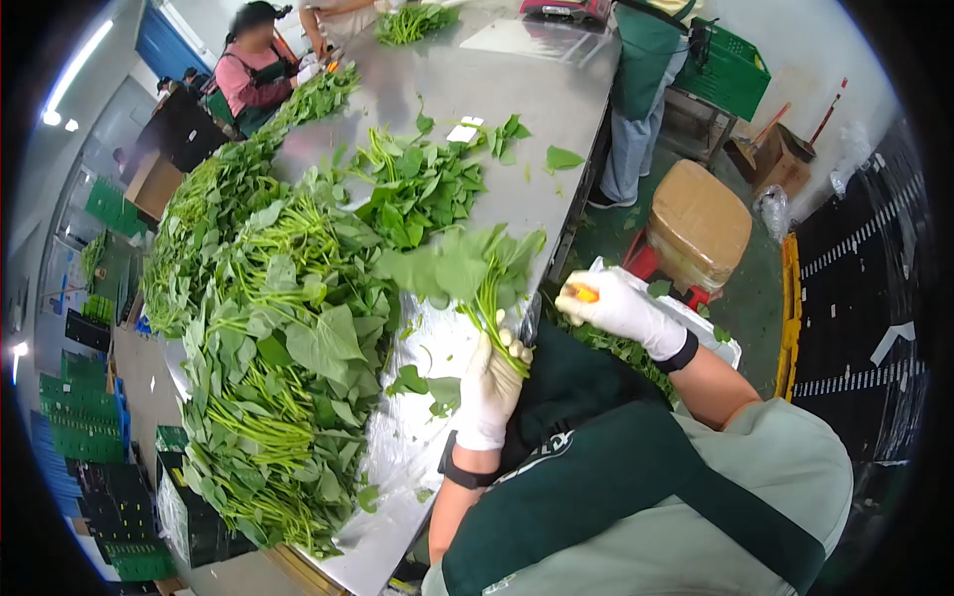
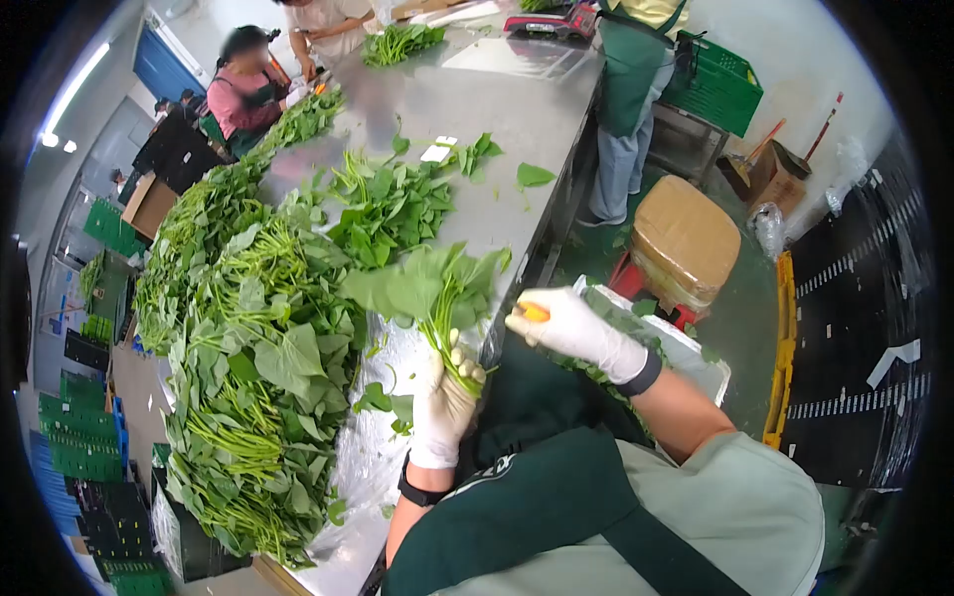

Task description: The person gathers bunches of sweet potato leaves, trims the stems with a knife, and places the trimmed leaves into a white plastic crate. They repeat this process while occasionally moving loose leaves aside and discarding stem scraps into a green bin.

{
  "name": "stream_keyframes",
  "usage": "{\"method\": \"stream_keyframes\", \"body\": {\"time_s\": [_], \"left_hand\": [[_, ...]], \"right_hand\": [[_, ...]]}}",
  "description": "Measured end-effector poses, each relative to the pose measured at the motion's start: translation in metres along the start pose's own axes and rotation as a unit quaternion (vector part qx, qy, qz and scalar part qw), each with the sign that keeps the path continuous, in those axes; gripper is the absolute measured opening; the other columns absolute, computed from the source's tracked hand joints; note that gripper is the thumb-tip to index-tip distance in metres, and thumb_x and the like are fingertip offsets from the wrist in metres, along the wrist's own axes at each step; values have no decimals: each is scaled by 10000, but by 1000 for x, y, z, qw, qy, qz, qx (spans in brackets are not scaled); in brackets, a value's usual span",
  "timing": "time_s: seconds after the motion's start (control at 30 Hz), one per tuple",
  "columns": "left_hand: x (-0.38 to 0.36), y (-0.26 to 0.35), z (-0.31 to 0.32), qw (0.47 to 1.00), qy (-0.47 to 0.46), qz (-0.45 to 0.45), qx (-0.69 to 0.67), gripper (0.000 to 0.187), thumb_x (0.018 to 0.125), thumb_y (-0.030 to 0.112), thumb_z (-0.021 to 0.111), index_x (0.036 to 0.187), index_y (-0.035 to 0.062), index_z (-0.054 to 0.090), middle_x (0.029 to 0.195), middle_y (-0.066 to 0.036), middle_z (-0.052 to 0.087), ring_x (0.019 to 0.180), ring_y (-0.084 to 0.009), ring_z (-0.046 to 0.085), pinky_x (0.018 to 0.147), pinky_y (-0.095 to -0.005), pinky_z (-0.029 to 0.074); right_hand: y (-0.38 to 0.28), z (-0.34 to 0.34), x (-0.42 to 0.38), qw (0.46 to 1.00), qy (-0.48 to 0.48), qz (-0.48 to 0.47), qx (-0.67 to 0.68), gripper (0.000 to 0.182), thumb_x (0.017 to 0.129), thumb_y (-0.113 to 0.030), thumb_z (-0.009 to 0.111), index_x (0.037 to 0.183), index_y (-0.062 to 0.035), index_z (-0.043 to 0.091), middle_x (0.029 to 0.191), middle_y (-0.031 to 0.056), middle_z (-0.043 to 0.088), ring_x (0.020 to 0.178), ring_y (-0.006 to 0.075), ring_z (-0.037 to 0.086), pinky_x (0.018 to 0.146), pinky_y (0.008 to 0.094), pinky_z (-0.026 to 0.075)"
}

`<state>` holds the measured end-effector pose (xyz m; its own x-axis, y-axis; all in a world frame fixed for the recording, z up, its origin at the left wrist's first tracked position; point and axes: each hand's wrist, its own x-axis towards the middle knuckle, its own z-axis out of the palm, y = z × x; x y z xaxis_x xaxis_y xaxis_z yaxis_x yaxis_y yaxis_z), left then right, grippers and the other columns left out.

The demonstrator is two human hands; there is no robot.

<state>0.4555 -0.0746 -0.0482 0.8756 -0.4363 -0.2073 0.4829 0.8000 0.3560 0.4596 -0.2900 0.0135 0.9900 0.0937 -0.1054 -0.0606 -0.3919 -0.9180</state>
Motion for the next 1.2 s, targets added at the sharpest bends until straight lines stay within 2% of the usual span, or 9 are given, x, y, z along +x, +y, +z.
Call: {"method": "stream_keyframes", "body": {"time_s": [0.1,0.27,0.37,0.43,0.47,0.73,0.87,1.03,1.2], "left_hand": [[-8,5,-4,999,-14,-26,-35,297,1018,248,445,1253,69,472,892,-16,505,730,-131,450,724,-311,402],[-28,18,19,930,43,307,198,330,1011,226,468,1289,60,409,815,-10,462,675,-108,401,675,-273,382],[-17,31,-9,882,61,366,292,351,1010,187,462,1327,50,398,717,3,447,654,-103,404,676,-263,393],[-12,34,-21,967,89,205,126,356,1000,163,471,1331,37,426,667,23,414,640,-97,398,704,-255,391],[-7,30,-37,978,82,177,74,72,982,113,486,1014,59,522,708,9,423,663,-111,379,733,-290,347],[-9,25,-39,975,149,112,122,232,974,124,525,1149,-19,578,668,20,457,640,-83,395,688,-245,353],[-5,33,-38,972,159,116,131,215,970,106,528,1123,-26,600,651,18,463,620,-86,394,685,-244,351],[-5,36,-39,978,164,89,89,192,970,98,530,1102,-18,608,649,10,470,617,-90,396,670,-247,343],[-8,31,-34,975,168,92,112,187,976,120,526,1084,-8,609,645,12,459,622,-91,384,669,-253,342]], "right_hand": [[14,17,7,997,18,-62,-48,236,861,-244,668,819,-19,609,601,109,600,543,187,593,552,321,473],[4,13,53,981,60,-107,-151,242,833,-271,660,858,-32,633,684,168,617,604,335,613,586,358,489],[-3,8,111,975,76,-101,-182,263,824,-301,650,928,-60,656,795,191,647,720,358,640,642,401,501],[-8,8,164,959,92,-177,-202,275,828,-314,638,935,-61,646,842,188,655,771,345,646,675,410,503],[-15,8,195,957,83,-171,-218,302,819,-344,641,936,-66,642,866,186,658,794,344,648,693,417,505],[-60,68,409,920,126,-61,-365,753,723,-610,658,1062,59,594,960,185,686,901,329,672,758,418,535],[-42,125,422,894,74,38,-441,1208,605,-652,754,1415,97,261,1219,230,593,1136,342,587,877,393,515],[-13,91,439,943,89,-11,-320,667,667,-462,759,1089,23,581,972,222,685,926,325,681,808,427,536],[-22,73,418,944,41,16,-328,376,671,-273,728,950,-22,696,964,194,692,893,337,683,768,423,546]]}}
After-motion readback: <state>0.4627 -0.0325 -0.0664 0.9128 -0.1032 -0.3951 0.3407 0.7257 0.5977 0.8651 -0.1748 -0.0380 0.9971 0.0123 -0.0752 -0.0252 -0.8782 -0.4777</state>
